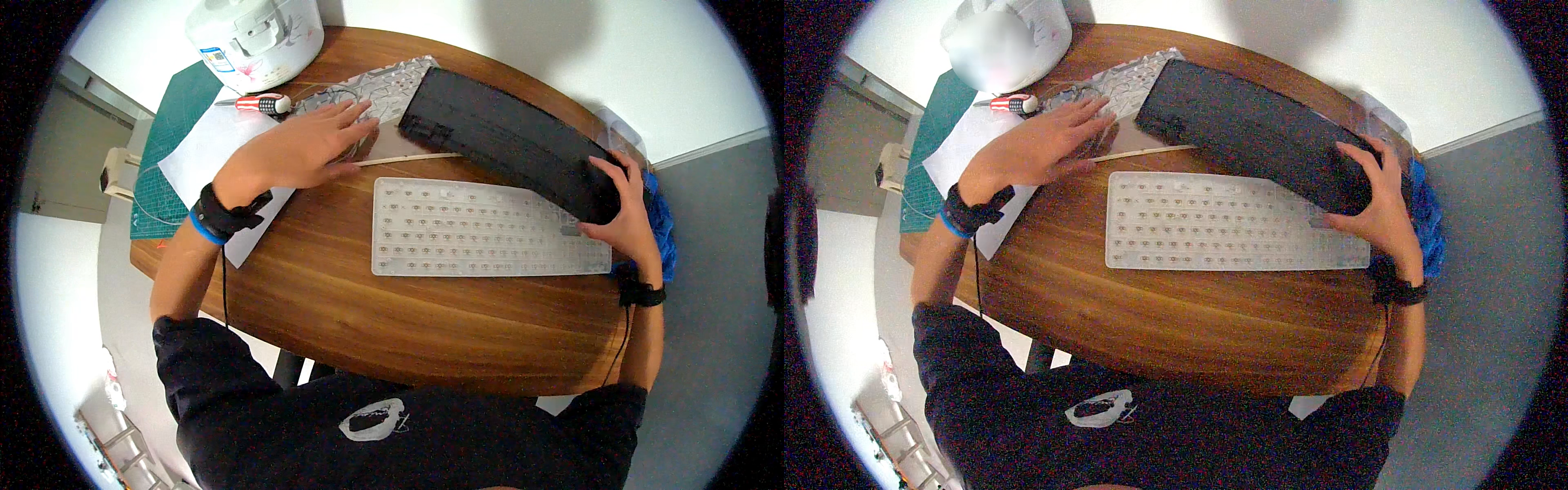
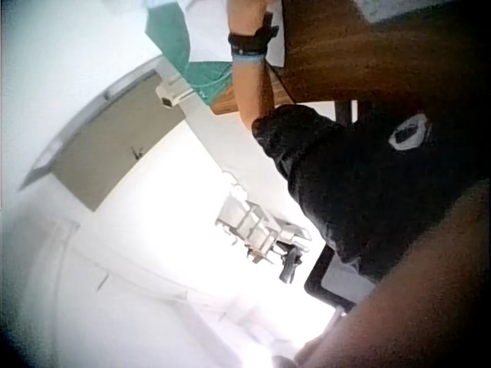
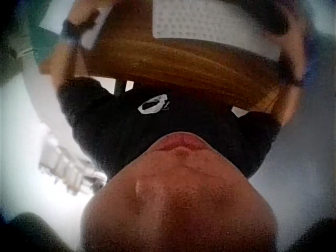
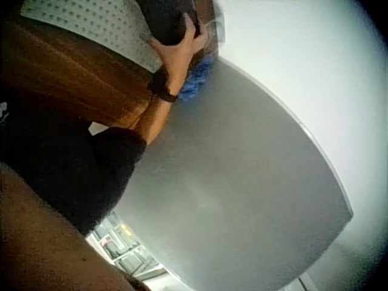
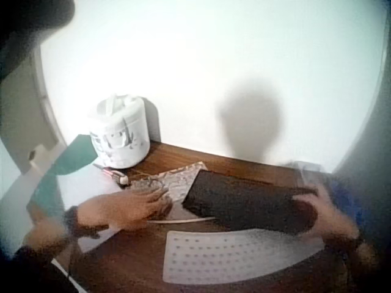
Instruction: The person cleans a white keyboard with a blue cloth, then peels and applies a transparent patterned skin over the keys. They smooth the skin, wipe it again, and place the keyboard back into its black case.
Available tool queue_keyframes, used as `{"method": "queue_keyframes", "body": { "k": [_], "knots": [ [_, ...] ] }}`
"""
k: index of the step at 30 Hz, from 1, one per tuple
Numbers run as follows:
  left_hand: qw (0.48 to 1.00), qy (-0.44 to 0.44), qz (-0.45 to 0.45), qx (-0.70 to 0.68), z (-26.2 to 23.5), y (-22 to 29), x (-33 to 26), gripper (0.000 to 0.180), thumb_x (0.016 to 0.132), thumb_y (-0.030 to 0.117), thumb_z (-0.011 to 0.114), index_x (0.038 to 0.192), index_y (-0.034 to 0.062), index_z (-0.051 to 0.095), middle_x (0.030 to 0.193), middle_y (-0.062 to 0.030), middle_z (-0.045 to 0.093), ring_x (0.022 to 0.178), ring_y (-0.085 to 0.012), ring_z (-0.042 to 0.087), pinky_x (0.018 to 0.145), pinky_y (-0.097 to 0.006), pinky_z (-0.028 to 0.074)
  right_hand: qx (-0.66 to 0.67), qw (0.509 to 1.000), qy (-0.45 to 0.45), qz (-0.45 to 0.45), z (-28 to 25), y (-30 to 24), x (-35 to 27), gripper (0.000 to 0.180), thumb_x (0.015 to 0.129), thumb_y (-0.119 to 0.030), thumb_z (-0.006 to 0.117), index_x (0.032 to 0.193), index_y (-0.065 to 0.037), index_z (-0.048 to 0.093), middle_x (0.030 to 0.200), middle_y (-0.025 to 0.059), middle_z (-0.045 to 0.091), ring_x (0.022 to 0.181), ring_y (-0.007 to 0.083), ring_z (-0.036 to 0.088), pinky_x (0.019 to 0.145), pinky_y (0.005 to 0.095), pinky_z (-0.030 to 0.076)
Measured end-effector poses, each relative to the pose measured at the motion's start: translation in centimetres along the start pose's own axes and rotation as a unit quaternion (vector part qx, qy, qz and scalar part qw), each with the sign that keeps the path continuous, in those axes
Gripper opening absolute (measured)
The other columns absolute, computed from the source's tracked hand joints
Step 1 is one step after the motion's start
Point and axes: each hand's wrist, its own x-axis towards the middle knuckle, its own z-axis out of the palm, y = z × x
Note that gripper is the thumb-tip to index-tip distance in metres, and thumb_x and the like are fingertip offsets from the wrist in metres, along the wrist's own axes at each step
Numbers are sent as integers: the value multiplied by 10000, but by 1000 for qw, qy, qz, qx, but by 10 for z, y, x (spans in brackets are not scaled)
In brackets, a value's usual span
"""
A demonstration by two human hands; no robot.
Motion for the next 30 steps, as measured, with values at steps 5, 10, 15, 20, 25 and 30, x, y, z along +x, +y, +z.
{"method": "queue_keyframes", "body": {
  "k": [5, 10, 15, 20, 25, 30],
  "knots": [
    [999, 4, -20, 46, 6, -3, 18, 668, 1068, 304, 665, 1616, -6, 441, 1698, -316, 385, 1546, -492, 427, 1285, -534, 386, -54, 994, 98, 14, 13, 18, -1, 1043, 573, -164, 1033, 1518, -249, 601, 1638, 209, 421, 1532, 456, 397, 1273, 548, 368],
    [996, -8, -68, 52, 9, -3, 29, 698, 1073, 394, 664, 1588, -31, 458, 1648, -307, 464, 1516, -479, 473, 1258, -538, 414, -65, 993, 98, 16, 18, 22, 10, 980, 616, -218, 1033, 1501, -226, 614, 1556, 249, 499, 1462, 472, 469, 1243, 546, 394],
    [997, -15, -65, 35, 5, -1, 30, 738, 1049, 436, 696, 1565, -45, 480, 1602, -296, 523, 1510, -475, 481, 1259, -537, 410, -44, 996, 59, 44, 25, 22, 15, 933, 660, -289, 1020, 1494, -189, 616, 1519, 265, 536, 1423, 479, 511, 1234, 537, 408],
    [996, -35, -71, 31, -1, -1, 32, 804, 1000, 447, 750, 1572, -44, 472, 1595, -295, 525, 1521, -485, 464, 1270, -544, 395, -57, 997, 20, 48, 34, 24, 16, 913, 711, -346, 1002, 1513, -167, 604, 1573, 290, 516, 1462, 488, 495, 1239, 549, 404],
    [997, -8, -40, 61, 5, -5, 24, 942, 930, 500, 811, 1608, -34, 432, 1602, -297, 507, 1526, -503, 441, 1273, -561, 381, -94, 996, 4, 3, 45, 41, 11, 769, 842, -369, 916, 1506, -122, 618, 1606, 293, 513, 1486, 486, 489, 1234, 547, 413],
    [998, -4, -31, 62, 1, -2, 25, 973, 906, 510, 831, 1613, -28, 436, 1565, -294, 534, 1491, -494, 474, 1271, -559, 380, -76, 997, -23, -9, 46, 35, 12, 642, 935, -336, 836, 1496, -102, 630, 1559, 249, 587, 1416, 461, 575, 1191, 521, 473]
  ]
}}
